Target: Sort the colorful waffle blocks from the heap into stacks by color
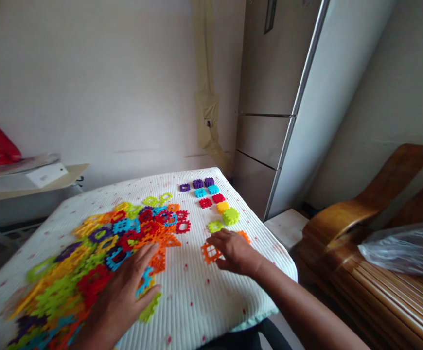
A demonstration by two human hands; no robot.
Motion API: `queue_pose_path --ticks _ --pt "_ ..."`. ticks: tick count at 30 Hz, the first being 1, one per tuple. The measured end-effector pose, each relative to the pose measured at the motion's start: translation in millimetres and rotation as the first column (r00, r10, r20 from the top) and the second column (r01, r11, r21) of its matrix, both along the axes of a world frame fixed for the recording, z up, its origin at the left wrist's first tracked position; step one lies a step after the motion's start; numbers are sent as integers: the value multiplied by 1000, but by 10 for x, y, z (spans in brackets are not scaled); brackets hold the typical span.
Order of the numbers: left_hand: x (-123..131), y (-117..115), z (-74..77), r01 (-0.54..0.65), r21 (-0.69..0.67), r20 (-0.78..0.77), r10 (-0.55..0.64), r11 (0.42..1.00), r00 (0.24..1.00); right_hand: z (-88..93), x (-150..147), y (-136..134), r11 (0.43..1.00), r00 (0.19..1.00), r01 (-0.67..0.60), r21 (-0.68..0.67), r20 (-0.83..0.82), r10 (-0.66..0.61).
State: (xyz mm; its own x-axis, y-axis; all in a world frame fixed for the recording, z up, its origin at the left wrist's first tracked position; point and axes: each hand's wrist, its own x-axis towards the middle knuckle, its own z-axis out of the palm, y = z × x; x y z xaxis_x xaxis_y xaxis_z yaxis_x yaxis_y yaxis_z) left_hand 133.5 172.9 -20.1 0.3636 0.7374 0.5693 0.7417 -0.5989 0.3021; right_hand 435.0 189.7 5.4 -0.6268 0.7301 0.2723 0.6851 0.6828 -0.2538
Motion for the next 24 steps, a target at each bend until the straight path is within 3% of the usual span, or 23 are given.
queue_pose_path --ticks 4,8,12,17,22,24 --pt "-429 -29 108 -244 -39 170 247 969 954 57 637 51 984 984 173 -39 51 -171" --pt "-776 -112 113 -430 -146 219 453 891 864 48 891 85 954 956 287 -88 87 -280" --pt "-1100 -185 74 -572 -105 218 580 813 785 -88 898 140 972 976 213 -97 73 -207" --pt "-1593 -202 -44 -678 -143 283 687 721 670 -470 1036 321 987 985 162 -24 61 -160" --pt "-1929 -159 -177 -723 -248 362 754 645 548 -768 1248 525 979 1000 -2 205 5 1" --pt "-2010 -117 -199 -723 -306 347 780 619 521 -790 1237 538 936 992 35 351 -123 9"
